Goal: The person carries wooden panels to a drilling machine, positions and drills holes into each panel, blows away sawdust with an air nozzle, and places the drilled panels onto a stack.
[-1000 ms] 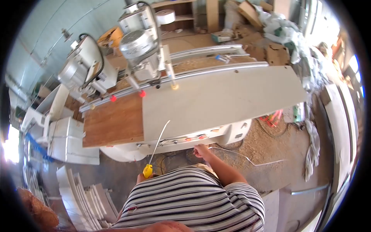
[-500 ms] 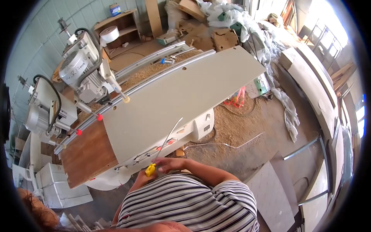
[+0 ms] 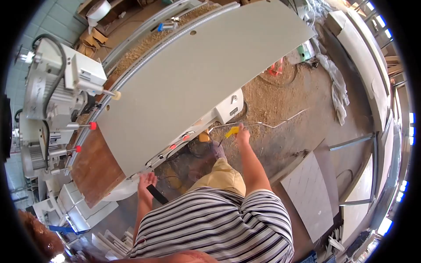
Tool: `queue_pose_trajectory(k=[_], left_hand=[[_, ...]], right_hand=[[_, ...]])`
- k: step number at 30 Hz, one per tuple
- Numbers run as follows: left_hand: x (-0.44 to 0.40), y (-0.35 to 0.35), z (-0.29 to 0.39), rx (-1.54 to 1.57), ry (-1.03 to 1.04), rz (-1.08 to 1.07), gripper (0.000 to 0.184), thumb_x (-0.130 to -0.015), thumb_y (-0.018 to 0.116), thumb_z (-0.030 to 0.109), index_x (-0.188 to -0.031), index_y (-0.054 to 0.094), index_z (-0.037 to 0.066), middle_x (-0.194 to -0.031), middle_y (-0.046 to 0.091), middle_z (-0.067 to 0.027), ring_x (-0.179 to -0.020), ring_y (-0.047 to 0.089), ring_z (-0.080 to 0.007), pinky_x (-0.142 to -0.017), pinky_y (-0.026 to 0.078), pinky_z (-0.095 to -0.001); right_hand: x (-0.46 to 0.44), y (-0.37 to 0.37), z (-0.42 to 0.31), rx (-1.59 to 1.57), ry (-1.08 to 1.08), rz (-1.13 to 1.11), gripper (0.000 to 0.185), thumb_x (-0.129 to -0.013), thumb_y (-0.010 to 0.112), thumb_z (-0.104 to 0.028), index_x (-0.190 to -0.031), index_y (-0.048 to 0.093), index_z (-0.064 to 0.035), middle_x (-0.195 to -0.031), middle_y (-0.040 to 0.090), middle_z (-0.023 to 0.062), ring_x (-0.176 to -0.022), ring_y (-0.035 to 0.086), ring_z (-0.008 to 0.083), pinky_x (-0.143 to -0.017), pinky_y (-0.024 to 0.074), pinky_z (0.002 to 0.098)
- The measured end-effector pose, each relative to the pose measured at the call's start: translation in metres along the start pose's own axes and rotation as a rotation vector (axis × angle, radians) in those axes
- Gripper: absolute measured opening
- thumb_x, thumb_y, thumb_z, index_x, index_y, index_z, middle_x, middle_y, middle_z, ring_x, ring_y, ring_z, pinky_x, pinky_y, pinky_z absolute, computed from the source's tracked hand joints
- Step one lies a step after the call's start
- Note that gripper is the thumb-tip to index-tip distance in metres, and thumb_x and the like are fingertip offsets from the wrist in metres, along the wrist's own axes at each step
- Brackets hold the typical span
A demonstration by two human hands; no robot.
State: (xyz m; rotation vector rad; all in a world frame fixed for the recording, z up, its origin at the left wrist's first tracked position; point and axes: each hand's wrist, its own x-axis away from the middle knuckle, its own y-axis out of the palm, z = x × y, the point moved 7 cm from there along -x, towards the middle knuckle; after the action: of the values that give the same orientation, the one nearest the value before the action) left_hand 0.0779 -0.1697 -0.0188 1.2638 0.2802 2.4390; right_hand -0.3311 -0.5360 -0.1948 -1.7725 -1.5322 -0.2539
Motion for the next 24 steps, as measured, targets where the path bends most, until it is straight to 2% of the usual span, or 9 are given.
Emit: queue_pose_trajectory(k=[4,10,12,14,15,17,19,22,24], left_hand=[[-0.024,-0.013,0.035,0.122,0.134,0.006,0.039,-0.083,0.061,0.032,-0.103,0.048,0.002,-0.100,0.055,-0.0113,-0.101,0.053,-0.0238,-0.094,0.043,-0.0400],[-0.057,-0.050,0.059,-0.405,0.223,0.225,0.031,-0.084,0.060,0.027,-0.099,0.051,0.002,-0.093,0.054,-0.0084,-0.092,0.054,-0.0224,-0.094,0.043,-0.0391],[-0.030,-0.013,0.047,0.117,0.097,0.331,0.028,-0.084,0.060,0.027,-0.097,0.052,0.003,-0.089,0.054,-0.0081,-0.088,0.053,-0.0214,-0.092,0.044,-0.0378],[-0.027,-0.021,0.038,0.168,0.098,0.317,0.027,-0.084,0.059,0.026,-0.096,0.052,0.003,-0.086,0.054,-0.0080,-0.085,0.053,-0.0209,-0.090,0.044,-0.0374],[-0.028,-0.020,0.036,0.213,0.096,0.287,0.025,-0.085,0.059,0.026,-0.095,0.053,0.004,-0.084,0.054,-0.0078,-0.083,0.053,-0.0205,-0.089,0.044,-0.0370],[-0.017,-0.025,0.022,0.225,0.117,0.303,0.025,-0.085,0.059,0.026,-0.094,0.053,0.004,-0.081,0.055,-0.0081,-0.081,0.054,-0.0211,-0.089,0.044,-0.0372],[0.000,-0.026,-0.006,0.221,0.122,0.287,0.024,-0.086,0.058,0.026,-0.093,0.053,0.004,-0.081,0.057,-0.0095,-0.081,0.056,-0.0221,-0.088,0.045,-0.0376],[0.027,-0.033,-0.044,0.213,0.119,0.145,0.023,-0.088,0.053,0.023,-0.101,0.051,0.003,-0.094,0.057,-0.0107,-0.088,0.056,-0.0217,-0.085,0.046,-0.0364],[0.041,-0.027,-0.054,0.201,0.124,0.041,0.025,-0.090,0.049,0.019,-0.109,0.049,0.003,-0.104,0.056,-0.0108,-0.092,0.055,-0.0210,-0.082,0.048,-0.0351]], right_hand=[[-0.051,0.012,-0.005,0.081,0.061,-0.007,0.054,-0.089,0.042,-0.047,-0.085,0.060,0.0043,-0.069,0.062,0.0168,-0.054,0.062,0.0253,-0.049,0.0485,0.0355],[-0.110,0.035,-0.006,0.462,-0.175,0.120,0.047,-0.089,0.044,-0.043,-0.090,0.059,0.0018,-0.077,0.062,0.0198,-0.073,0.063,0.0295,-0.060,0.0489,0.0390],[-0.092,0.035,-0.034,0.630,-0.323,0.054,0.044,-0.086,0.051,-0.042,-0.096,0.057,0.0004,-0.082,0.062,0.0187,-0.076,0.063,0.0291,-0.059,0.0487,0.0385],[-0.084,0.029,-0.034,0.004,0.062,-0.027,0.049,-0.082,0.058,-0.042,-0.101,0.053,0.0028,-0.086,0.061,0.0189,-0.074,0.063,0.0293,-0.059,0.0494,0.0372],[-0.089,0.031,-0.028,0.251,0.137,-0.066,0.054,-0.081,0.059,-0.044,-0.103,0.051,0.0046,-0.090,0.061,0.0184,-0.071,0.063,0.0279,-0.058,0.0505,0.0357],[-0.051,0.042,-0.029,-0.069,0.268,-0.175,0.057,-0.082,0.056,-0.047,-0.103,0.051,0.0054,-0.090,0.061,0.0181,-0.076,0.062,0.0239,-0.063,0.0512,0.0340],[0.016,0.047,-0.073,-0.618,0.509,-0.545,0.044,-0.089,0.049,-0.038,-0.111,0.049,-0.0005,-0.105,0.058,0.0123,-0.087,0.058,0.0228,-0.071,0.0507,0.0345],[0.070,0.020,-0.195,-1.088,0.093,-0.789,0.041,-0.090,0.050,-0.034,-0.113,0.048,0.0003,-0.109,0.057,0.0117,-0.096,0.056,0.0244,-0.086,0.0457,0.0390],[0.048,0.011,-0.211,-0.967,0.034,-0.680,0.039,-0.090,0.050,-0.031,-0.114,0.048,-0.0010,-0.107,0.057,0.0104,-0.095,0.056,0.0229,-0.083,0.0467,0.0374]])
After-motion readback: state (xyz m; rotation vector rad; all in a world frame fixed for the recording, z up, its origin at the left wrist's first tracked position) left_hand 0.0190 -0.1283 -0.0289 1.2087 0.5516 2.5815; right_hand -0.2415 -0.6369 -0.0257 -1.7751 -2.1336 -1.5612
